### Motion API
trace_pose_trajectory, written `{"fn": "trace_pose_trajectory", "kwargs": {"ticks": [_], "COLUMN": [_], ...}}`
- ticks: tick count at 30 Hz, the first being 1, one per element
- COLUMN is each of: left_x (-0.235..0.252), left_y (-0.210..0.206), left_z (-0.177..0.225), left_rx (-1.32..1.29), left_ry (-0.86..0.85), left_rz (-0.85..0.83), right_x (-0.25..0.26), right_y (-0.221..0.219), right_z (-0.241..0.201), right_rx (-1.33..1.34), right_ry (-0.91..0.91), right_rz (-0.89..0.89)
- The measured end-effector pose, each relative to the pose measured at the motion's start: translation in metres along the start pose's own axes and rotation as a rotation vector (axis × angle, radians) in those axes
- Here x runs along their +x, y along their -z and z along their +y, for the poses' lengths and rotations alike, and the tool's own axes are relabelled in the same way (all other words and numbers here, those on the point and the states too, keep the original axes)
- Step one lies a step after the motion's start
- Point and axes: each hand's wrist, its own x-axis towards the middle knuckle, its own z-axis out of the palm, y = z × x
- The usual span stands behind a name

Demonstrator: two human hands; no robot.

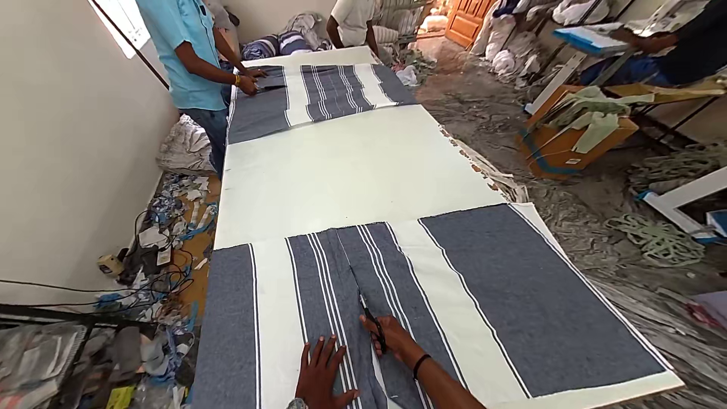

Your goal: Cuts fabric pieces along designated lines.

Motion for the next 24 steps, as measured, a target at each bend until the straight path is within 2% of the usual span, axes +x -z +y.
{"fn": "trace_pose_trajectory", "kwargs": {"ticks": [4,7,15,24], "left_x": [0.065,0.105,0.108,0.110], "left_y": [0.029,0.020,0.008,0.008], "left_z": [-0.022,-0.056,-0.065,-0.064], "left_rx": [-0.001,0.100,0.139,0.119], "left_ry": [0.105,0.196,0.209,0.214], "left_rz": [0.085,0.021,0.028,0.020], "right_x": [-0.003,-0.002,0.032,0.037], "right_y": [0.001,-0.003,-0.011,-0.011], "right_z": [-0.002,-0.010,-0.047,-0.047], "right_rx": [0.029,0.046,0.046,0.013], "right_ry": [-0.025,-0.093,-0.135,-0.123], "right_rz": [-0.021,-0.057,-0.060,-0.067]}}
